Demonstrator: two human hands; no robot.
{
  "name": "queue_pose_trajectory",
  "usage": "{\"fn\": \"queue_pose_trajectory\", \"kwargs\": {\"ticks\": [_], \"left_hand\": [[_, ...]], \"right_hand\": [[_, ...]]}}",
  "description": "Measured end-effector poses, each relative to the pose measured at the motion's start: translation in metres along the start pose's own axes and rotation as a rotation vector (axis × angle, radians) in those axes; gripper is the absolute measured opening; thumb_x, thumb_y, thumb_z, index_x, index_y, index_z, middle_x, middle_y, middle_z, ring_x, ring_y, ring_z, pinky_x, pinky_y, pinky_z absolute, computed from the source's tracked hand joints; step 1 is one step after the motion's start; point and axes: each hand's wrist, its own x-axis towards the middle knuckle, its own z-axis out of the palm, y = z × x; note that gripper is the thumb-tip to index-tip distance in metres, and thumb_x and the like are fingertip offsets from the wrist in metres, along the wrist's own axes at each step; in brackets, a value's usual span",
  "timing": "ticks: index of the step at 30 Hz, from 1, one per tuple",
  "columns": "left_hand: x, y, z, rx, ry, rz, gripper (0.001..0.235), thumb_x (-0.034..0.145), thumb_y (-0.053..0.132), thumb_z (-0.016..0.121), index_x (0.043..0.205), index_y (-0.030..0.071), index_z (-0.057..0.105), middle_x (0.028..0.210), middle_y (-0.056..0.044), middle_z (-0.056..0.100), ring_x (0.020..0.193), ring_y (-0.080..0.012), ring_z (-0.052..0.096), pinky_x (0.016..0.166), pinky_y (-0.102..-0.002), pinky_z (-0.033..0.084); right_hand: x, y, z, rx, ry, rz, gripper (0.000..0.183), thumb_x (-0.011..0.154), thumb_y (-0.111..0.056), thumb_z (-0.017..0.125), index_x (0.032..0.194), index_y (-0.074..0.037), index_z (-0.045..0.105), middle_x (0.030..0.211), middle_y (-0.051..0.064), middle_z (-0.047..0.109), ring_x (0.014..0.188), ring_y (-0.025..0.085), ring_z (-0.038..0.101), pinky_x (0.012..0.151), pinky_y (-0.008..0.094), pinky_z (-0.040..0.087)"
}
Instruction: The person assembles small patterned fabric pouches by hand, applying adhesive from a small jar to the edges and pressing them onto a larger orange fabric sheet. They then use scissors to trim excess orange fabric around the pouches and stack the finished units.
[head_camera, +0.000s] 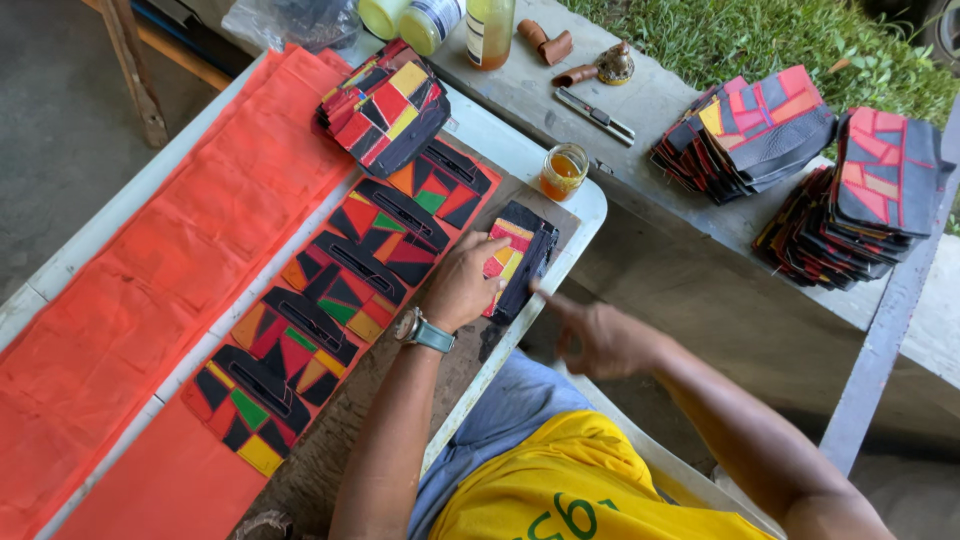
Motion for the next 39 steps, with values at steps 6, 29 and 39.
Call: {"fn": "queue_pose_trajectory", "kwargs": {"ticks": [6,29,39], "left_hand": [[-0.003,-0.002,0.003,-0.022,0.008,0.008,0.058,0.077,0.004,0.081,0.133,0.005,0.063,0.129,-0.016,0.062,0.116,-0.0333,0.064,0.100,-0.039,0.051],[-0.047,0.024,-0.013,-0.155,0.221,-0.128,0.076,0.080,0.022,0.080,0.144,0.000,0.045,0.135,-0.019,0.059,0.111,-0.0321,0.064,0.092,-0.039,0.051],[-0.013,0.022,0.009,0.486,0.039,0.145,0.043,0.093,0.019,0.066,0.135,0.019,0.063,0.138,-0.017,0.056,0.108,-0.0290,0.067,0.108,-0.062,0.031]], "right_hand": [[-0.003,-0.014,0.028,-0.275,0.086,0.092,0.103,0.071,-0.017,0.069,0.163,-0.017,0.023,0.092,0.007,0.079,0.075,0.031,0.074,0.070,0.043,0.058],[0.074,0.016,-0.105,-0.833,0.781,-0.061,0.029,0.071,-0.030,0.080,0.099,-0.021,0.076,0.115,0.005,0.061,0.114,0.028,0.052,0.094,0.045,0.039],[0.082,0.023,-0.115,-0.863,0.710,-0.131,0.026,0.070,-0.026,0.079,0.095,-0.023,0.077,0.116,0.002,0.061,0.118,0.024,0.053,0.098,0.043,0.038]]}}
